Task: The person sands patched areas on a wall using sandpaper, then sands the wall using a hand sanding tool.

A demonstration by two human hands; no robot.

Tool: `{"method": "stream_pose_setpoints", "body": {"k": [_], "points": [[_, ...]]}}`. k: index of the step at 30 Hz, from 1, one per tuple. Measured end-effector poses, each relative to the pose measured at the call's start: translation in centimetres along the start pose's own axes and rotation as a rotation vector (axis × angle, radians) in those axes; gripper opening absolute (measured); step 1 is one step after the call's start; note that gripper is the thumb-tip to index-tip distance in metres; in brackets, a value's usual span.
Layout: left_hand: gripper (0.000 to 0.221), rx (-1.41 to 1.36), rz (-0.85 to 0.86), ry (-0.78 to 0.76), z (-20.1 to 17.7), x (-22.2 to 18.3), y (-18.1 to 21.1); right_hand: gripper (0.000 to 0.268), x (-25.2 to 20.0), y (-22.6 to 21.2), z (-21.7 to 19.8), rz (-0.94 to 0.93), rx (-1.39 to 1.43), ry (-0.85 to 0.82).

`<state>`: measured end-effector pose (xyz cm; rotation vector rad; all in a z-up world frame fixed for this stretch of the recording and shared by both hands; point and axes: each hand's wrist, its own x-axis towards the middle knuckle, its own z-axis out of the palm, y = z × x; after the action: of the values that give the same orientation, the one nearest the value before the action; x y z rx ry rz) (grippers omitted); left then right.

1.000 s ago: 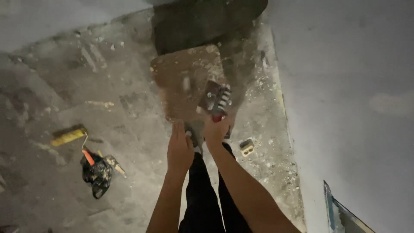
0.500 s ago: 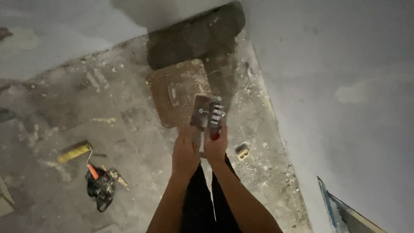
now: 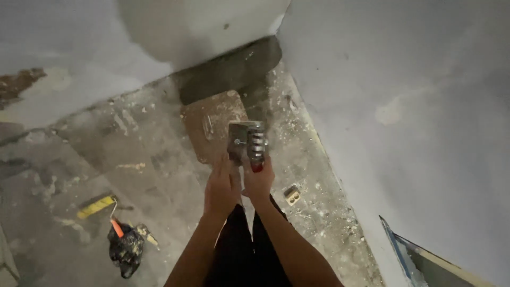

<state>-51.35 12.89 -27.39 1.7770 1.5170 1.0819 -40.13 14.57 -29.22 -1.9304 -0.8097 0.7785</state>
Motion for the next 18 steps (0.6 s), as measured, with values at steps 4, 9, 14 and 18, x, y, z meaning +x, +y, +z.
{"method": "stream_pose_setpoints", "body": {"k": [4, 9, 14, 18], "points": [[0.053, 0.101, 0.082, -0.006, -1.1, 0.7, -0.1, 0.054, -0.7, -1.9, -0.3, -0.085, -0.017, -0.012], [0.055, 0.124, 0.095, 0.020, -2.4, 0.3, 1.5, 0.053, -1.4, -3.3, -1.4, -0.222, -0.050, -0.011], [0.063, 0.200, 0.154, -0.016, -2.6, 0.5, 2.4, 0.048, -3.0, -6.6, -4.2, -0.227, -0.072, -0.070], [0.057, 0.141, 0.123, -0.069, -0.9, 0.2, 1.7, 0.061, -4.3, -9.3, -7.3, -0.144, -0.086, -0.064]]}}
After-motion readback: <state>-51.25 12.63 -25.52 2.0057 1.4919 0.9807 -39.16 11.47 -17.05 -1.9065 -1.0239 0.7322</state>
